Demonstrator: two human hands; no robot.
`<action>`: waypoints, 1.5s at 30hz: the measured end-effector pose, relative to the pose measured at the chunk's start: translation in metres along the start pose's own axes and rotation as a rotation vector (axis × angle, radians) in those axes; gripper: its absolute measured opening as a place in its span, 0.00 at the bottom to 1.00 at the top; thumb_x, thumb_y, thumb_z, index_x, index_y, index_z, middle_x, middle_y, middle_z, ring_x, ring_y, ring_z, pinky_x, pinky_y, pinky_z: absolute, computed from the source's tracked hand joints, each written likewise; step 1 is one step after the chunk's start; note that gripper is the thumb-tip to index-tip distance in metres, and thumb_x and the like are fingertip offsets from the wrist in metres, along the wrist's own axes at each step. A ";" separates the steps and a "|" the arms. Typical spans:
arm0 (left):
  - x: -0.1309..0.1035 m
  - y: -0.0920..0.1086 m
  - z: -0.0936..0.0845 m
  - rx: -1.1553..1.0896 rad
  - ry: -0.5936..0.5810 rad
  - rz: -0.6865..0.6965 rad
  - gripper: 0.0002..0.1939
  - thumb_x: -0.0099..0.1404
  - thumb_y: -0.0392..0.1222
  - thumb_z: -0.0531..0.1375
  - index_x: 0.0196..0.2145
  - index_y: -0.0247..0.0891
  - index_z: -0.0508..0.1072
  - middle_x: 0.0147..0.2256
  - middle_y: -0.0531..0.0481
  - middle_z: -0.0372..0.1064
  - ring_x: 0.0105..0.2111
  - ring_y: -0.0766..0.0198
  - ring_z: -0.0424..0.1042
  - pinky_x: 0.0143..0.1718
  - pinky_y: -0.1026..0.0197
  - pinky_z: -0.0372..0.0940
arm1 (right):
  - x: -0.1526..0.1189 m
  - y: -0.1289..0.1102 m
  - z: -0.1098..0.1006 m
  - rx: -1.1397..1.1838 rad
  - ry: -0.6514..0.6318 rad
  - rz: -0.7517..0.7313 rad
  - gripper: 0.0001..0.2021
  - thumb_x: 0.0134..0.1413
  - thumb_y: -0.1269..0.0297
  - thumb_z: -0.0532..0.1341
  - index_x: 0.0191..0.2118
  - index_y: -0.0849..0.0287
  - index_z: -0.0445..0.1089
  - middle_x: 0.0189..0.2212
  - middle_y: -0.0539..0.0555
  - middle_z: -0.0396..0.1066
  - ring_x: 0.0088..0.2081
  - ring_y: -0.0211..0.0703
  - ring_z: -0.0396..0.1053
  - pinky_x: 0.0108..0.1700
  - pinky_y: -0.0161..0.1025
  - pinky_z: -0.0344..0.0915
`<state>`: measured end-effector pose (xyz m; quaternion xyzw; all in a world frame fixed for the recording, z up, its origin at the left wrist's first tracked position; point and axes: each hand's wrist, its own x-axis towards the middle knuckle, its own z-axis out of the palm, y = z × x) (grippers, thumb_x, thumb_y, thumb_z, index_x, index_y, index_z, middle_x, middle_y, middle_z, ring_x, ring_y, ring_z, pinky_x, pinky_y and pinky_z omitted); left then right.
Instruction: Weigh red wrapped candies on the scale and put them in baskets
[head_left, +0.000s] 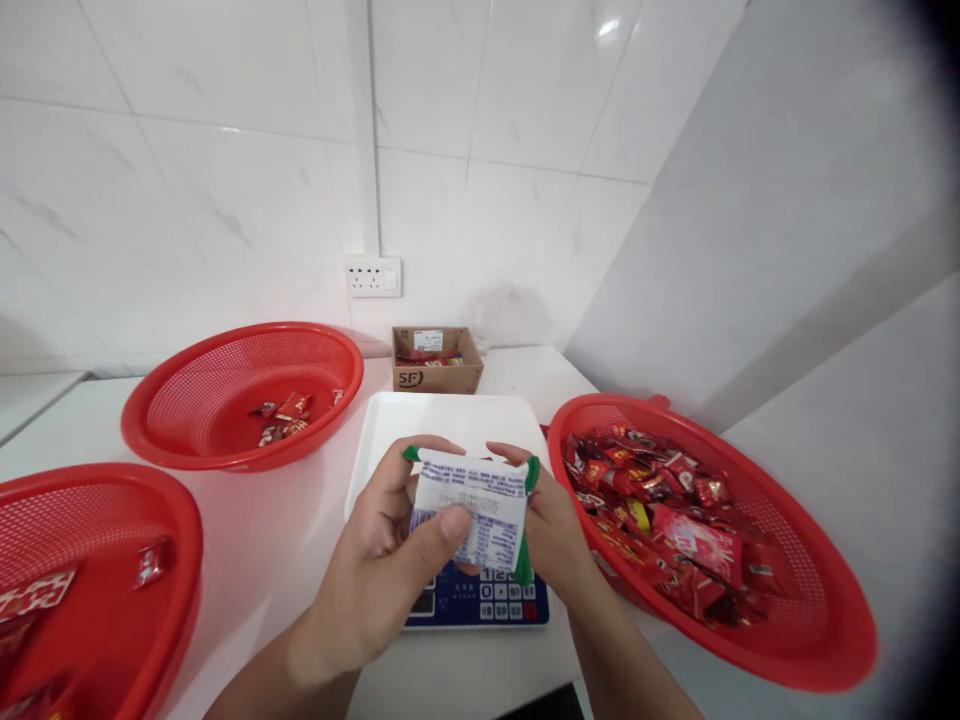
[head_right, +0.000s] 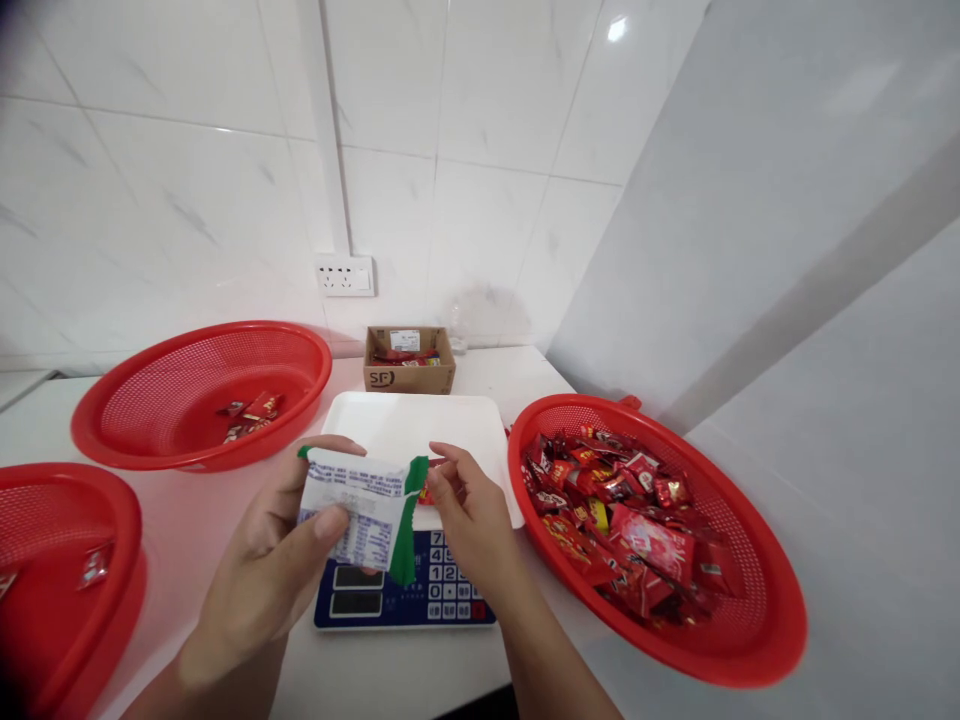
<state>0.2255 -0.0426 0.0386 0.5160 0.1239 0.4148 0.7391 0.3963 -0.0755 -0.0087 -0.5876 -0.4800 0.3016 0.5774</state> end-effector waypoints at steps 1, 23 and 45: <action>0.000 0.001 0.000 0.019 0.013 -0.005 0.14 0.63 0.42 0.60 0.47 0.48 0.66 0.36 0.54 0.71 0.31 0.69 0.71 0.31 0.69 0.69 | -0.003 -0.008 -0.002 0.056 -0.017 -0.005 0.16 0.54 0.50 0.58 0.44 0.52 0.70 0.29 0.50 0.72 0.29 0.42 0.69 0.31 0.38 0.66; -0.002 0.007 0.005 -0.109 -0.054 -0.049 0.17 0.63 0.43 0.60 0.50 0.49 0.63 0.27 0.56 0.64 0.23 0.72 0.63 0.22 0.72 0.60 | -0.064 -0.063 0.005 0.232 -0.203 -0.198 0.21 0.53 0.43 0.57 0.24 0.56 0.68 0.22 0.51 0.67 0.25 0.40 0.64 0.29 0.38 0.63; 0.008 0.008 0.003 -0.307 -0.172 -0.220 0.16 0.61 0.43 0.61 0.46 0.40 0.66 0.23 0.57 0.64 0.18 0.74 0.62 0.18 0.73 0.57 | -0.067 -0.043 0.005 0.394 -0.151 -0.030 0.16 0.60 0.54 0.55 0.28 0.56 0.72 0.21 0.50 0.68 0.23 0.37 0.64 0.23 0.34 0.62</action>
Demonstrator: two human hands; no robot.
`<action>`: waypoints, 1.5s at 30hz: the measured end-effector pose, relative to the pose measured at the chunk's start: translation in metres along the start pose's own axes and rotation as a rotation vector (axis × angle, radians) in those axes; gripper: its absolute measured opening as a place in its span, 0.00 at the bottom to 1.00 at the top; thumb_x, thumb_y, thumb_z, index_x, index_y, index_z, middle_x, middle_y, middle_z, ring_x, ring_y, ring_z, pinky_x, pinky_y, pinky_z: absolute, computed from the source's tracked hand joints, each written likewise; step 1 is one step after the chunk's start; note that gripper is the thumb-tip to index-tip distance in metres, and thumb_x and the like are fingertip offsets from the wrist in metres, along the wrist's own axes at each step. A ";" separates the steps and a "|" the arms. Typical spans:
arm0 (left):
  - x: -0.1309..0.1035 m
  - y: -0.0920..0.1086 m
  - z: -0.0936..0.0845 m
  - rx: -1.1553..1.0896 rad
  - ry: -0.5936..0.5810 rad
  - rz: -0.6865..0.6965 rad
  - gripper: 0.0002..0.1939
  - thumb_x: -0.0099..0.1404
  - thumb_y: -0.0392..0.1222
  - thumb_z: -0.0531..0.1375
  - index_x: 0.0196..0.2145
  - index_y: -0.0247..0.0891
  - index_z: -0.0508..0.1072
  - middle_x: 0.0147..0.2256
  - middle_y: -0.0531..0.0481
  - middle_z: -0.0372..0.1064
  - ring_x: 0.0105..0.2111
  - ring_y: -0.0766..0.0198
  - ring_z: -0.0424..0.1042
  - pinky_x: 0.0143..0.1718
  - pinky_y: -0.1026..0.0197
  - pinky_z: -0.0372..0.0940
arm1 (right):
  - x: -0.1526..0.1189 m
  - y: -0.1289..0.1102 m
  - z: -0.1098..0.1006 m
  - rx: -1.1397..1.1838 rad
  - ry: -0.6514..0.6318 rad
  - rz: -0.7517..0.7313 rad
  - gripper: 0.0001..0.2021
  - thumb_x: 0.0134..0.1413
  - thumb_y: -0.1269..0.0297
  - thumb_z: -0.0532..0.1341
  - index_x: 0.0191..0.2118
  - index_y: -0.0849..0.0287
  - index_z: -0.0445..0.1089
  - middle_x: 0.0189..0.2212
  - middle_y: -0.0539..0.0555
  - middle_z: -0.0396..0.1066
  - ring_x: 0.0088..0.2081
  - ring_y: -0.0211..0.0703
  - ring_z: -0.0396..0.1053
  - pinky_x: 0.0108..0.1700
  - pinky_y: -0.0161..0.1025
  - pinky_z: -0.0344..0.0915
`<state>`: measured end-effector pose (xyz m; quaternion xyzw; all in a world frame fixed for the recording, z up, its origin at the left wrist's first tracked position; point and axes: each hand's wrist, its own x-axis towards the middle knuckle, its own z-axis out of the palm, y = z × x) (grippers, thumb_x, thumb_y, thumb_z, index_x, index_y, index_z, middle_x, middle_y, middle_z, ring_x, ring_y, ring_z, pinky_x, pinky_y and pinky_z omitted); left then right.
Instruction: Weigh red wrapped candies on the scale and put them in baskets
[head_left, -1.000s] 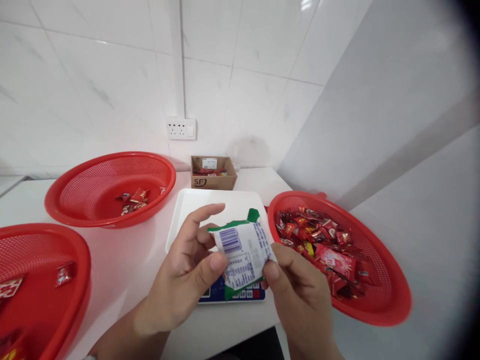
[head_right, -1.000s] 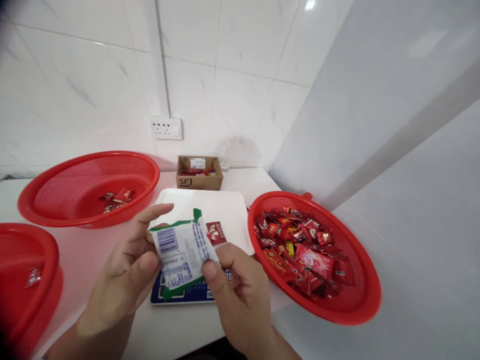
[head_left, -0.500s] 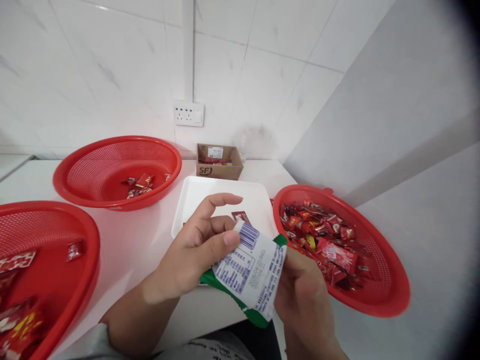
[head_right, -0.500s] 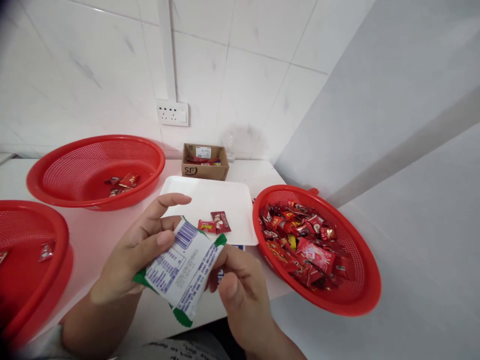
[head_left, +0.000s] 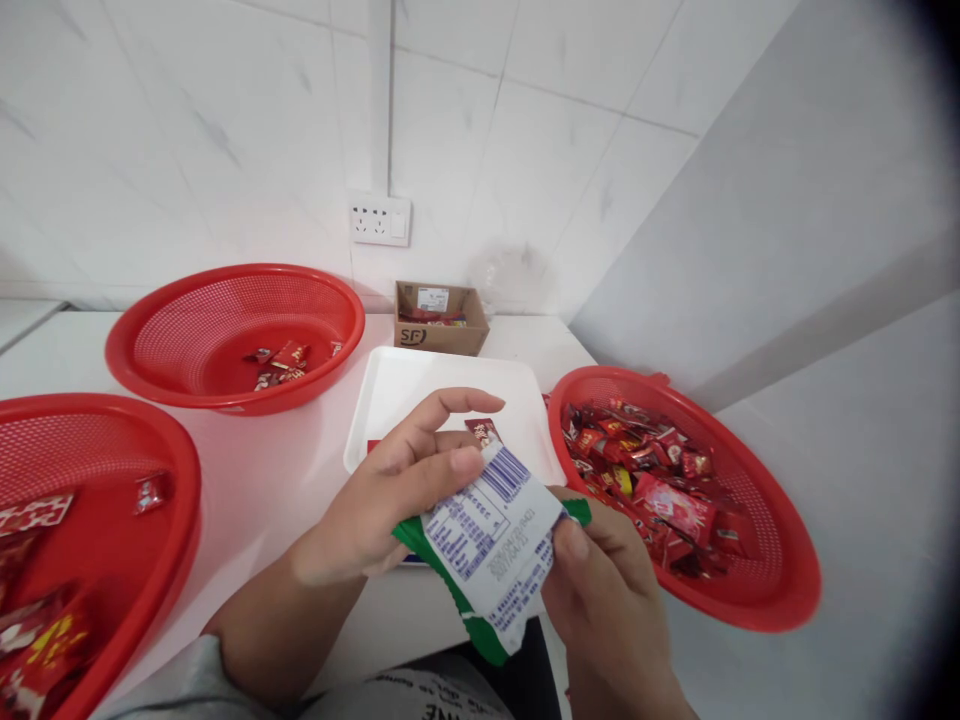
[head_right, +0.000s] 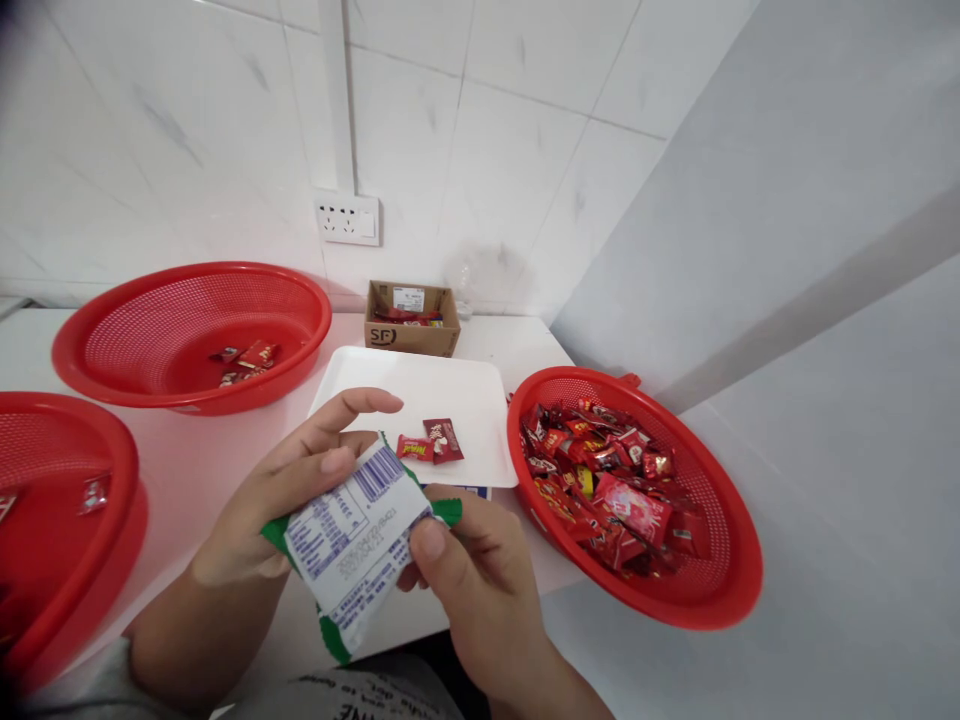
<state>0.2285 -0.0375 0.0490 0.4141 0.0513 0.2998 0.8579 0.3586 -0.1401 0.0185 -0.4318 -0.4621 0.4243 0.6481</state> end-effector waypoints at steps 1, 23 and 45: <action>0.000 -0.001 0.000 0.000 0.013 0.019 0.16 0.62 0.45 0.60 0.46 0.40 0.66 0.24 0.56 0.65 0.20 0.73 0.63 0.19 0.72 0.59 | 0.000 0.000 0.000 -0.026 0.016 -0.027 0.15 0.61 0.56 0.55 0.28 0.57 0.72 0.20 0.50 0.68 0.23 0.37 0.64 0.23 0.34 0.62; -0.004 -0.007 0.003 0.111 0.199 0.173 0.16 0.58 0.48 0.64 0.23 0.35 0.66 0.21 0.55 0.61 0.22 0.71 0.58 0.23 0.68 0.54 | -0.003 -0.012 0.007 -0.342 0.168 -0.341 0.12 0.61 0.57 0.54 0.38 0.53 0.74 0.27 0.52 0.71 0.26 0.41 0.67 0.27 0.38 0.65; -0.005 -0.004 0.005 0.117 0.167 0.182 0.16 0.60 0.48 0.62 0.22 0.35 0.65 0.22 0.55 0.60 0.22 0.72 0.58 0.22 0.68 0.53 | -0.003 -0.019 0.012 -0.245 0.217 -0.319 0.16 0.62 0.63 0.53 0.23 0.58 0.68 0.20 0.49 0.68 0.22 0.36 0.65 0.23 0.34 0.58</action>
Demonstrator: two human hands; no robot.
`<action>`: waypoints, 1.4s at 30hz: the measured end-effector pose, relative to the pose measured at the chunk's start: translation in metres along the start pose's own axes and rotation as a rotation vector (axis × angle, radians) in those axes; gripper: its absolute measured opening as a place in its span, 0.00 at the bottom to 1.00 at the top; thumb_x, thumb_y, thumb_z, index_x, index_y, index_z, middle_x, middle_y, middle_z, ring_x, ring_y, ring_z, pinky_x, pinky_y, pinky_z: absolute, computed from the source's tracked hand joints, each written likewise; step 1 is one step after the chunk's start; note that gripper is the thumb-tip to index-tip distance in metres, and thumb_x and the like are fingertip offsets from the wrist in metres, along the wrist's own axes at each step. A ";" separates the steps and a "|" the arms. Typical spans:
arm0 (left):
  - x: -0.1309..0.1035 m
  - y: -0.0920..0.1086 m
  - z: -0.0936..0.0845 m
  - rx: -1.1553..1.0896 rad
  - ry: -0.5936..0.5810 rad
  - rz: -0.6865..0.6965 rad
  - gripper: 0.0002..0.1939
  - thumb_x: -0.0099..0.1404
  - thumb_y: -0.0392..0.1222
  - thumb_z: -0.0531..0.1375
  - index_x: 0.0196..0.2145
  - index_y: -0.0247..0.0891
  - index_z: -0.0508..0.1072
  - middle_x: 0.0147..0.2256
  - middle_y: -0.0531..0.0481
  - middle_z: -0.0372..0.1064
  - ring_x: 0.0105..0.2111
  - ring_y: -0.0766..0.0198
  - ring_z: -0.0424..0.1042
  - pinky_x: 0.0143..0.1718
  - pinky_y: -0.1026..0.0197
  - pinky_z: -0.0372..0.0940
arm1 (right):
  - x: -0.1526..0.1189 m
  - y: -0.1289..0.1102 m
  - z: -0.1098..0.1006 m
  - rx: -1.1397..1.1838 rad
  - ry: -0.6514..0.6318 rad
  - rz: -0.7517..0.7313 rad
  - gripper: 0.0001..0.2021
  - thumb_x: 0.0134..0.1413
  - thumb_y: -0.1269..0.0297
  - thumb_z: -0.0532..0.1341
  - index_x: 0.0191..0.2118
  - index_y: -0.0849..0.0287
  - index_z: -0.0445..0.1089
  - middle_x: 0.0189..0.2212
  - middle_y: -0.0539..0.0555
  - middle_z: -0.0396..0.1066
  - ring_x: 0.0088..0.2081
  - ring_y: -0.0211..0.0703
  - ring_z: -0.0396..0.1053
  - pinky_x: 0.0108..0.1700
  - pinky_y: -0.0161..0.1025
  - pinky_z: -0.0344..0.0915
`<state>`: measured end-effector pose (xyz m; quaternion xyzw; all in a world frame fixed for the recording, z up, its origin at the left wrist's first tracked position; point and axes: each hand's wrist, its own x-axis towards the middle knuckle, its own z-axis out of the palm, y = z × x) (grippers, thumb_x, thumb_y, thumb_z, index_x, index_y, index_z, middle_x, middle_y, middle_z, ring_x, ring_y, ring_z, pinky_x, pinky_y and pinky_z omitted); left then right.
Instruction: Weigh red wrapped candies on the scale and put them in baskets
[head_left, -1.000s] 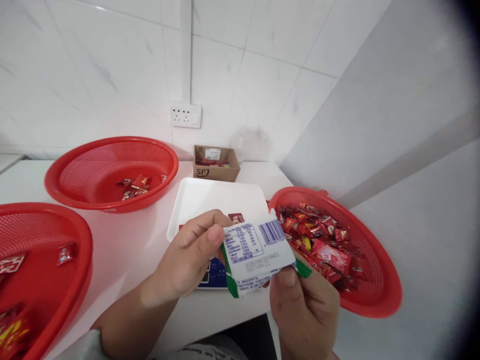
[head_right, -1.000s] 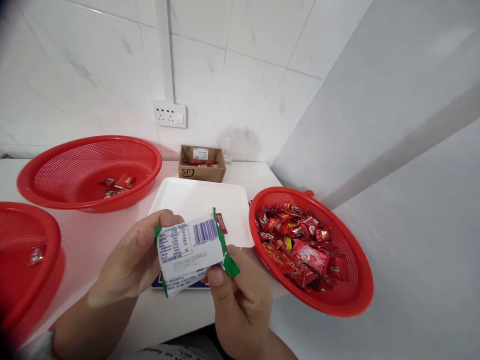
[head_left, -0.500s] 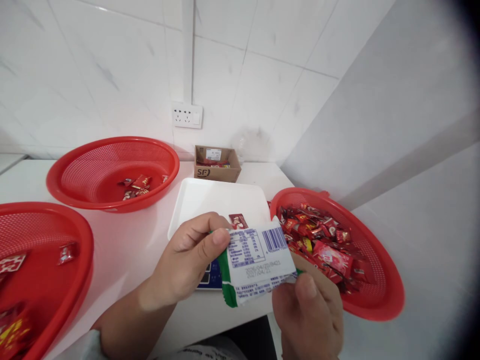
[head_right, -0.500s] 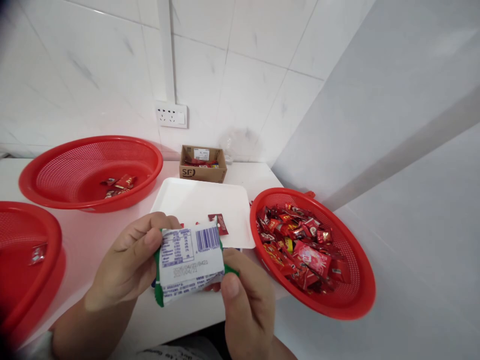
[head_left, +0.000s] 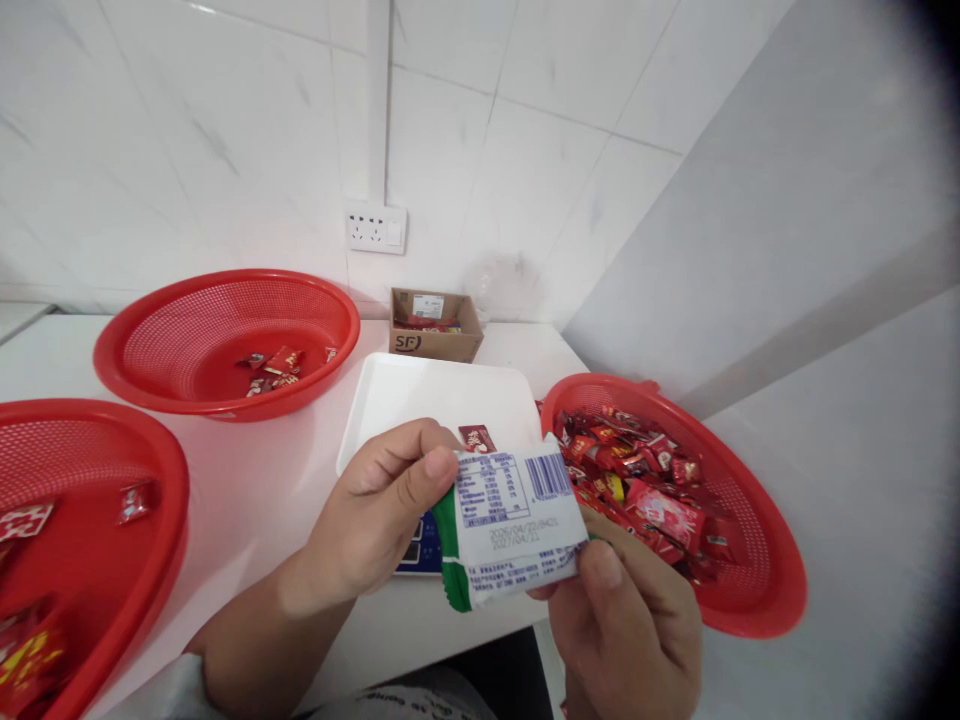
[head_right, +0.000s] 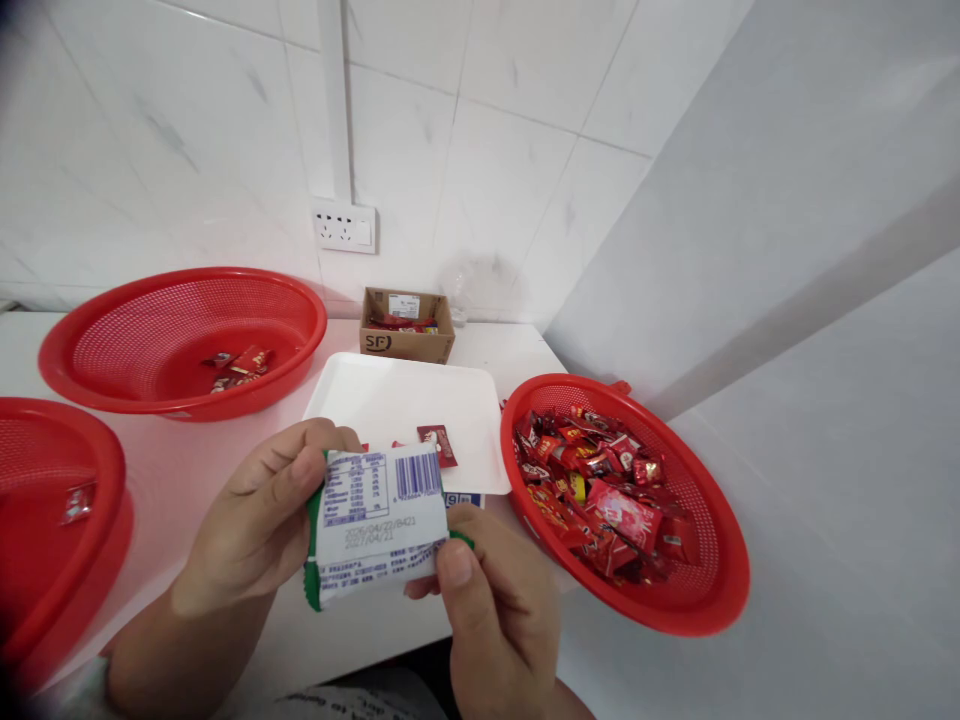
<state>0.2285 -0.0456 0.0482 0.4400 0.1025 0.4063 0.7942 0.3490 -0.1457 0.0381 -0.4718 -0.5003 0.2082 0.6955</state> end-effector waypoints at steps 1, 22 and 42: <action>0.000 0.000 0.000 -0.003 -0.003 0.003 0.16 0.60 0.48 0.62 0.23 0.35 0.65 0.22 0.55 0.60 0.22 0.72 0.58 0.22 0.68 0.54 | 0.000 0.000 0.000 0.002 -0.003 -0.003 0.16 0.62 0.63 0.53 0.23 0.58 0.68 0.20 0.49 0.68 0.22 0.36 0.65 0.23 0.34 0.57; -0.001 -0.001 0.000 0.027 -0.038 0.012 0.15 0.62 0.48 0.60 0.24 0.36 0.66 0.23 0.53 0.64 0.23 0.70 0.61 0.24 0.66 0.56 | -0.001 0.001 -0.002 -0.024 0.044 0.039 0.15 0.60 0.61 0.55 0.23 0.56 0.69 0.19 0.49 0.67 0.21 0.38 0.63 0.22 0.35 0.57; -0.004 -0.003 -0.011 0.164 -0.176 0.077 0.13 0.65 0.46 0.57 0.26 0.38 0.67 0.25 0.54 0.60 0.25 0.69 0.59 0.25 0.64 0.55 | 0.011 0.001 -0.007 0.115 -0.119 0.230 0.13 0.56 0.50 0.59 0.36 0.52 0.75 0.22 0.49 0.72 0.21 0.36 0.64 0.22 0.32 0.63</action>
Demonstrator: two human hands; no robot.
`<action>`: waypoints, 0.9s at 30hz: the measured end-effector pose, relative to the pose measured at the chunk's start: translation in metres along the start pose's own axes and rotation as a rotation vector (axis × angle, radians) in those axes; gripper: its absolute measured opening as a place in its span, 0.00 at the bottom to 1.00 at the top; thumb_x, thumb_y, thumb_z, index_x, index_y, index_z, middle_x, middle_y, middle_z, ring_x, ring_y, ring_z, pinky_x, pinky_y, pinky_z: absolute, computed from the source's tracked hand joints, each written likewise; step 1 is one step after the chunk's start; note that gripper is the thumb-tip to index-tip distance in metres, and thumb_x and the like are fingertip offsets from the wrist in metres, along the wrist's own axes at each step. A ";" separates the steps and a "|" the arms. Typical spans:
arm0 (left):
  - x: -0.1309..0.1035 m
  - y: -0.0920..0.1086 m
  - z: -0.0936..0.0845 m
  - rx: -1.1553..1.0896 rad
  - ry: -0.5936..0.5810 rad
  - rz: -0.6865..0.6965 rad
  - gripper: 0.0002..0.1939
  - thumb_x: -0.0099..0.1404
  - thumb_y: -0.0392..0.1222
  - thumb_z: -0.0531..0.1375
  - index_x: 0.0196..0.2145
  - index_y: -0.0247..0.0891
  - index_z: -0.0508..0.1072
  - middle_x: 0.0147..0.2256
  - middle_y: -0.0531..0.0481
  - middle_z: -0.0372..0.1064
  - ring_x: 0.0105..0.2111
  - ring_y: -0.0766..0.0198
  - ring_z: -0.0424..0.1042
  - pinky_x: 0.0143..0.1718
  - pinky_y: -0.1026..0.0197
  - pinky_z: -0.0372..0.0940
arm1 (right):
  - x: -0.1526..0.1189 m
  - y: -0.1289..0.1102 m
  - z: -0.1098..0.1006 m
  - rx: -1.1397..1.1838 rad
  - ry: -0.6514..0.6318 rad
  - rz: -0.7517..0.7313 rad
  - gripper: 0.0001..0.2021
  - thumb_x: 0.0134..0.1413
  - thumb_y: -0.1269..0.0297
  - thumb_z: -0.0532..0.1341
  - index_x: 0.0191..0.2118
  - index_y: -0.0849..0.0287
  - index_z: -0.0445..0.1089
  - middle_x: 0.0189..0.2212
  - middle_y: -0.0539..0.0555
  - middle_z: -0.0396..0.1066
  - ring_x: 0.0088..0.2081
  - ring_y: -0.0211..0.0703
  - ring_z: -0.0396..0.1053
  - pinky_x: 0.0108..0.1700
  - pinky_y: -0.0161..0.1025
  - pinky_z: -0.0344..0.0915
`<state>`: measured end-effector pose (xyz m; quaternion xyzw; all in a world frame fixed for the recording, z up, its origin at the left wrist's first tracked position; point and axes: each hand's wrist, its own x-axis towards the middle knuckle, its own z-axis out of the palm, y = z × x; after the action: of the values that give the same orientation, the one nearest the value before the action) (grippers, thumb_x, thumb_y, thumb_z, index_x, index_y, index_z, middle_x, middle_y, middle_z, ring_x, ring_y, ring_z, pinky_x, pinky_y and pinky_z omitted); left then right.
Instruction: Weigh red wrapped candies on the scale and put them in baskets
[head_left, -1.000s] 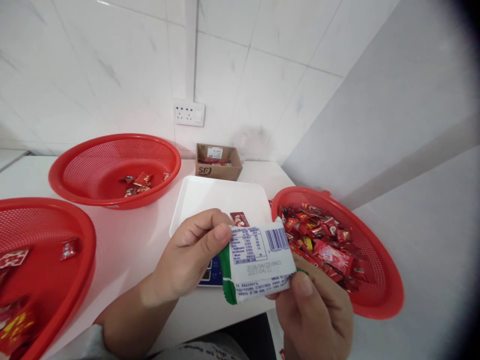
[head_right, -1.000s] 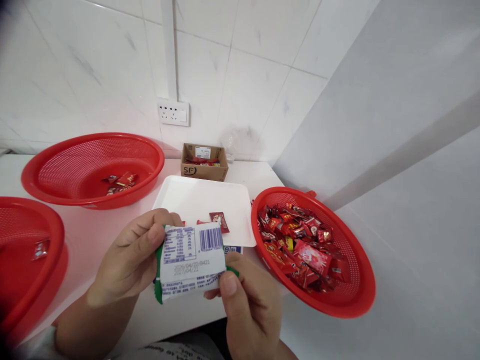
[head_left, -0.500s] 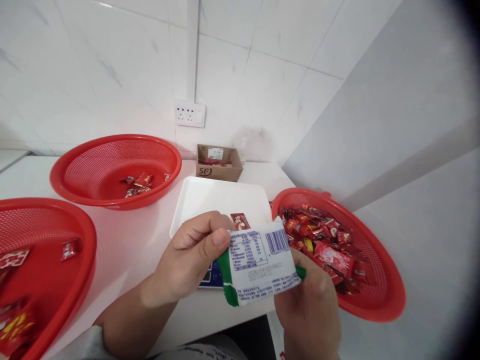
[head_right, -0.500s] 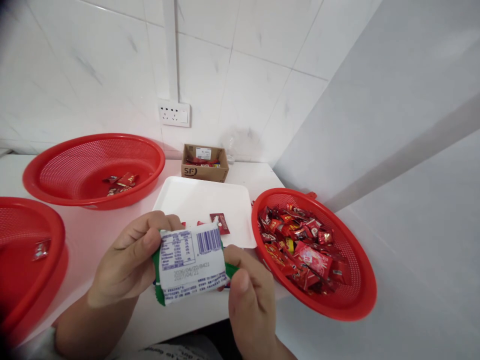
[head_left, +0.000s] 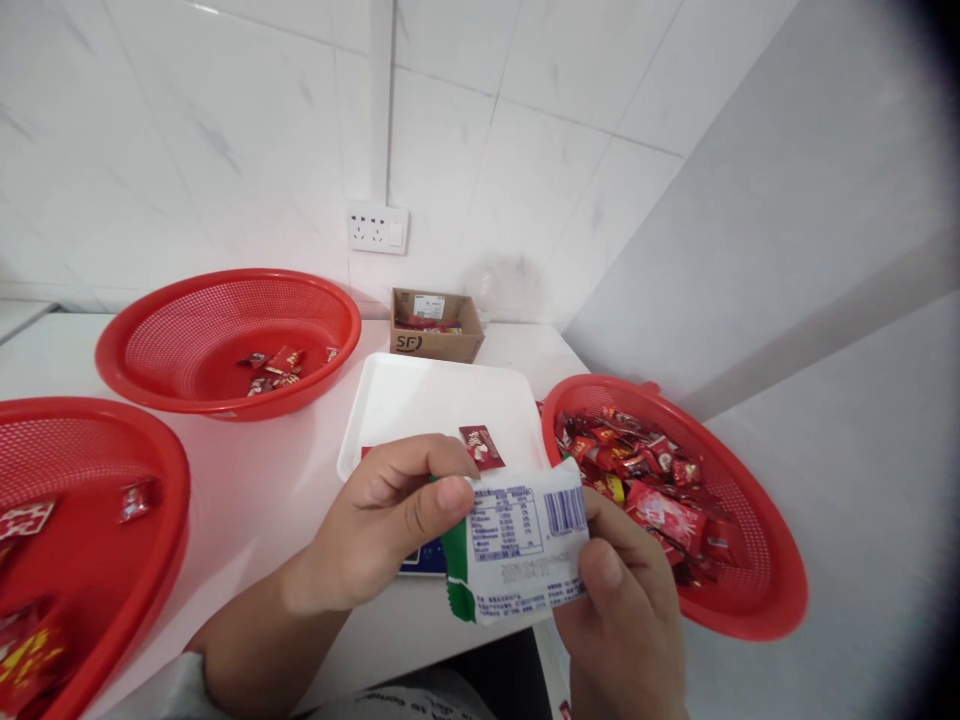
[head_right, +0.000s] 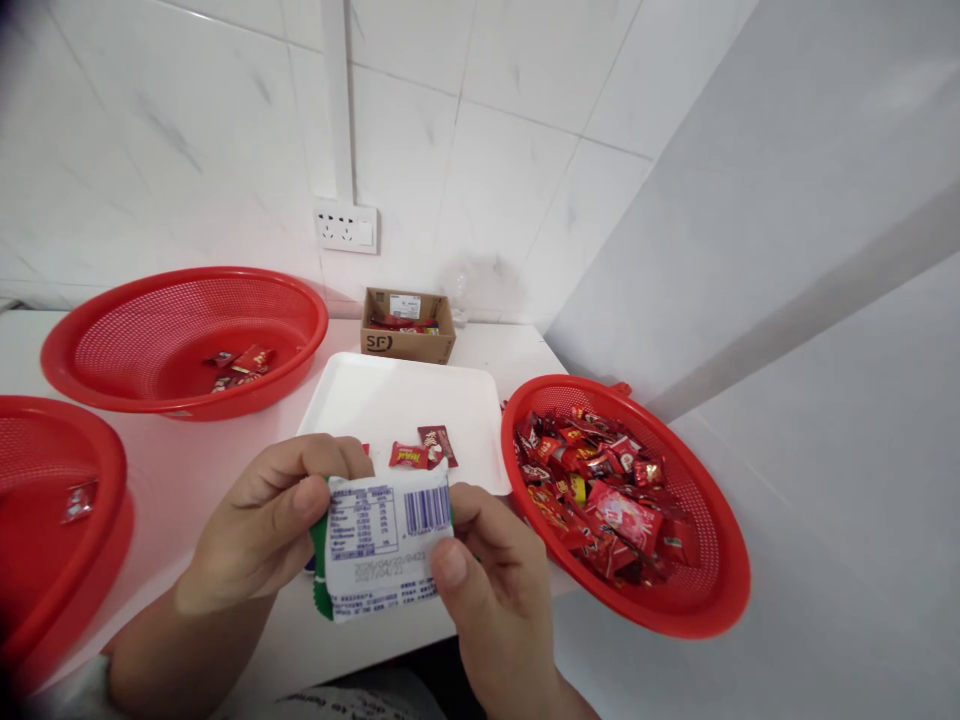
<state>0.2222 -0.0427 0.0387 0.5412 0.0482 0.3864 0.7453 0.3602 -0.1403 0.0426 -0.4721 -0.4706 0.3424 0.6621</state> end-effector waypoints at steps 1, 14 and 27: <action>0.000 0.000 0.000 0.007 0.007 0.006 0.13 0.65 0.46 0.57 0.26 0.38 0.66 0.25 0.54 0.60 0.25 0.69 0.59 0.25 0.64 0.55 | -0.001 0.002 -0.001 0.043 -0.006 0.019 0.11 0.56 0.53 0.59 0.36 0.52 0.75 0.23 0.49 0.71 0.22 0.36 0.64 0.23 0.32 0.63; 0.010 -0.006 -0.002 0.042 0.152 0.039 0.09 0.64 0.47 0.58 0.33 0.38 0.67 0.29 0.54 0.64 0.27 0.71 0.62 0.27 0.68 0.59 | 0.002 0.009 0.000 -0.163 0.086 -0.124 0.10 0.58 0.57 0.59 0.40 0.53 0.73 0.27 0.51 0.71 0.28 0.39 0.68 0.28 0.35 0.66; 0.013 -0.008 0.008 -0.030 -0.006 -0.092 0.24 0.66 0.48 0.56 0.57 0.46 0.54 0.48 0.44 0.70 0.45 0.58 0.71 0.42 0.58 0.67 | 0.009 0.032 0.000 -0.802 0.216 -0.684 0.23 0.51 0.81 0.60 0.49 0.48 0.69 0.42 0.53 0.62 0.44 0.41 0.65 0.42 0.39 0.69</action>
<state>0.2396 -0.0415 0.0396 0.5283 0.0651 0.3510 0.7704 0.3632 -0.1220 0.0145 -0.5401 -0.6206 -0.1501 0.5483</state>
